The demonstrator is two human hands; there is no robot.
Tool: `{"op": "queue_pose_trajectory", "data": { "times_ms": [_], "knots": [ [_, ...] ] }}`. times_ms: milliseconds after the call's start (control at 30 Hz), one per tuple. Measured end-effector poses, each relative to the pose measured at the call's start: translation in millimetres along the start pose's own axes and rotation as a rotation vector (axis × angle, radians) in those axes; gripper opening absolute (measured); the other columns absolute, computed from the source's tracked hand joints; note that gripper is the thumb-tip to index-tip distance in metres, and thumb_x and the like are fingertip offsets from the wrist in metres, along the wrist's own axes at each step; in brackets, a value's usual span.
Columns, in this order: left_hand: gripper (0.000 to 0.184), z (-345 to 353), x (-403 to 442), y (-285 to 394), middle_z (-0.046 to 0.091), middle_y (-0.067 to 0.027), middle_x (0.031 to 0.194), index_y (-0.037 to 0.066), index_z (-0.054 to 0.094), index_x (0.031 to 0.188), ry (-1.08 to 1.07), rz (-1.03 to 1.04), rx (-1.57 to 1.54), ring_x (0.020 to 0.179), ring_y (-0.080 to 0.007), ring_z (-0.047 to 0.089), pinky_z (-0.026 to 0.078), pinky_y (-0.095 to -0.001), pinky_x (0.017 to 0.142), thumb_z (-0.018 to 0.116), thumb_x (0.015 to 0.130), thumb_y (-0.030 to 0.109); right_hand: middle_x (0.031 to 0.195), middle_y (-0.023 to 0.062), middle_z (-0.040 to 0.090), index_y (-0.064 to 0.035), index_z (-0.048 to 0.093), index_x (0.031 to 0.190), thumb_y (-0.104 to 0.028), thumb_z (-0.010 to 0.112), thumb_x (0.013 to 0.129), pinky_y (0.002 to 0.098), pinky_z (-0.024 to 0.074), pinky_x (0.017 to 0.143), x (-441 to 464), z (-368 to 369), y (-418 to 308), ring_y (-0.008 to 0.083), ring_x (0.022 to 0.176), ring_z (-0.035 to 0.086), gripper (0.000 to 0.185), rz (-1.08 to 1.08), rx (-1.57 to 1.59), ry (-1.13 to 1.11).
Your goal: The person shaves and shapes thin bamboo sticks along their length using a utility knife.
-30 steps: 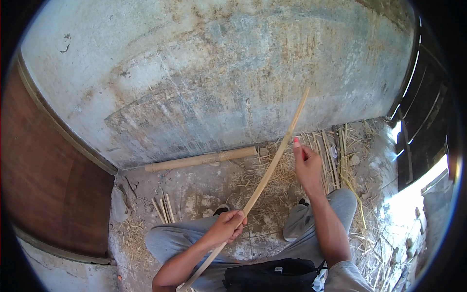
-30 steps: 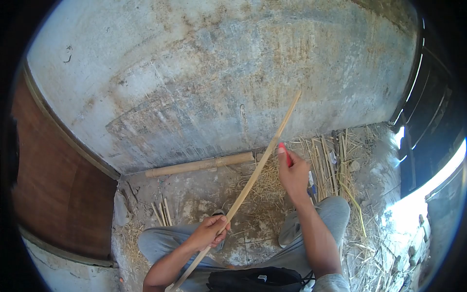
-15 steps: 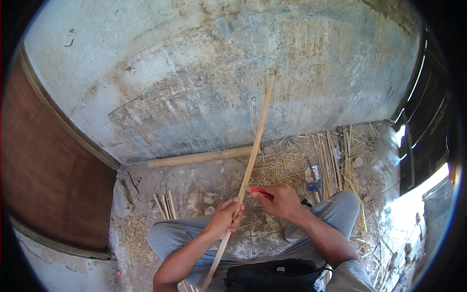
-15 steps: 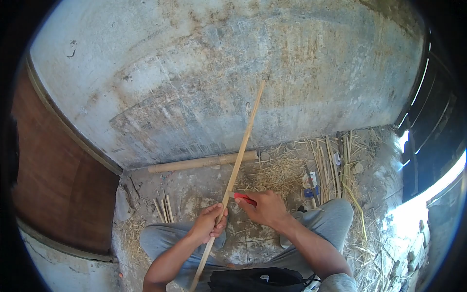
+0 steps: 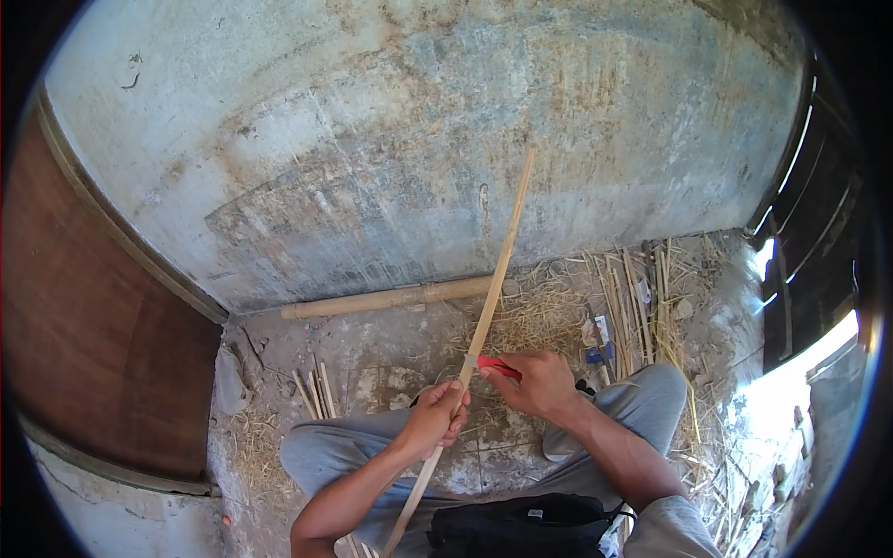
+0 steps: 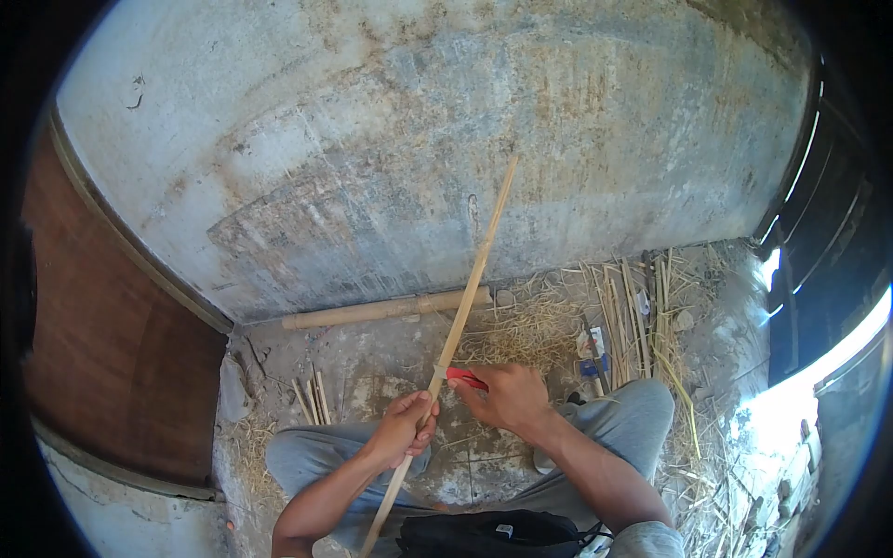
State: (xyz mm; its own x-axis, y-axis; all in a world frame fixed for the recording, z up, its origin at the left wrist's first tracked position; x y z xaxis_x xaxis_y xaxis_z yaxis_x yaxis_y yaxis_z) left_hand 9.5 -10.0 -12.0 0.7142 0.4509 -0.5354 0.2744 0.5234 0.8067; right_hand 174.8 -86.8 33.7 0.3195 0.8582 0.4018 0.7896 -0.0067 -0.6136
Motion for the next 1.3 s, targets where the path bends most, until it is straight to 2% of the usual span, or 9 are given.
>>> {"op": "queue_pose_trajectory", "data": {
  "times_ms": [267,600,667,1200,1267,1300],
  "knots": [
    [0.032,1.8,-1.4,2.1,0.04,0.0001,0.056,0.008,0.047,0.093,-0.001,0.027,-0.013,0.04,-0.0057,0.03,0.022,-0.0225,0.035,0.037,0.107,0.034,0.055,0.0131,0.059,-0.0048,0.07,0.072,-0.033,0.073,0.083,0.0411,0.0489,0.047,1.5,4.7,1.9,0.032,0.048,0.061,0.031,-0.002,0.013,0.055],
    [0.03,0.2,-3.4,0.1,0.04,0.0001,0.056,0.008,0.048,0.093,0.003,-0.005,-0.069,0.041,-0.006,0.029,0.022,-0.0225,0.036,0.038,0.107,0.033,0.054,0.0122,0.059,-0.005,0.07,0.072,-0.034,0.073,0.084,0.0404,0.0484,0.047,3.5,4.8,0.4,0.0313,0.048,0.061,0.031,-0.025,-0.015,0.065],
    [0.03,0.3,-5.0,-0.1,0.04,0.0001,0.056,0.008,0.048,0.093,-0.002,0.004,-0.035,0.041,-0.0059,0.029,0.022,-0.0226,0.036,0.037,0.107,0.033,0.061,0.011,0.064,-0.0078,0.073,0.077,-0.038,0.071,0.085,0.0421,0.0514,0.05,5.1,4.6,4.9,0.0311,0.054,0.065,0.032,0.03,-0.034,0.035],
    [0.03,3.3,-10.6,0.0,0.04,0.0013,0.056,0.008,0.046,0.092,0.036,0.037,0.06,0.042,-0.0053,0.03,0.023,-0.0233,0.037,0.037,0.107,0.031,0.06,0.0112,0.065,-0.0104,0.075,0.083,-0.041,0.069,0.086,0.0419,0.0519,0.05,16.2,-3.8,16.2,0.0314,0.053,0.065,0.031,0.055,-0.102,0.129],
    [0.03,6.9,-15.8,-9.0,0.04,0.0016,0.055,0.008,0.046,0.091,0.017,0.031,0.11,0.042,-0.0054,0.031,0.024,-0.0236,0.037,0.037,0.107,0.032,0.06,0.0119,0.064,-0.012,0.076,0.088,-0.043,0.068,0.086,0.0433,0.0526,0.052,25.1,-19.9,33.7,0.0334,0.055,0.065,0.033,0.265,-0.083,0.173],
    [0.031,9.4,-16.5,-11.7,0.04,0.002,0.055,0.008,0.047,0.091,-0.002,0.027,0.155,0.042,-0.0055,0.032,0.026,-0.0239,0.037,0.037,0.107,0.033,0.06,0.0119,0.064,-0.012,0.076,0.088,-0.043,0.068,0.086,0.0433,0.0526,0.052,24.2,-22.1,37.1,0.0334,0.055,0.065,0.033,0.269,-0.086,0.178]
  ]
}}
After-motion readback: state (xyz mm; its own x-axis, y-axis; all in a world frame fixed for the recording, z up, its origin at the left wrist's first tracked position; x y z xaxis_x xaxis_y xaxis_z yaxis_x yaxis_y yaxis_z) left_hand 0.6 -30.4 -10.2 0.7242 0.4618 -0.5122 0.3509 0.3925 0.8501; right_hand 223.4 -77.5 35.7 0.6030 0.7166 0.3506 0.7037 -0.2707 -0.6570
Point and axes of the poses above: each hand's wrist, its own x-axis towards the middle knuckle, its own z-axis out of the palm, y = z × x, the point moved 5 cm from there along x, towards the middle knuckle
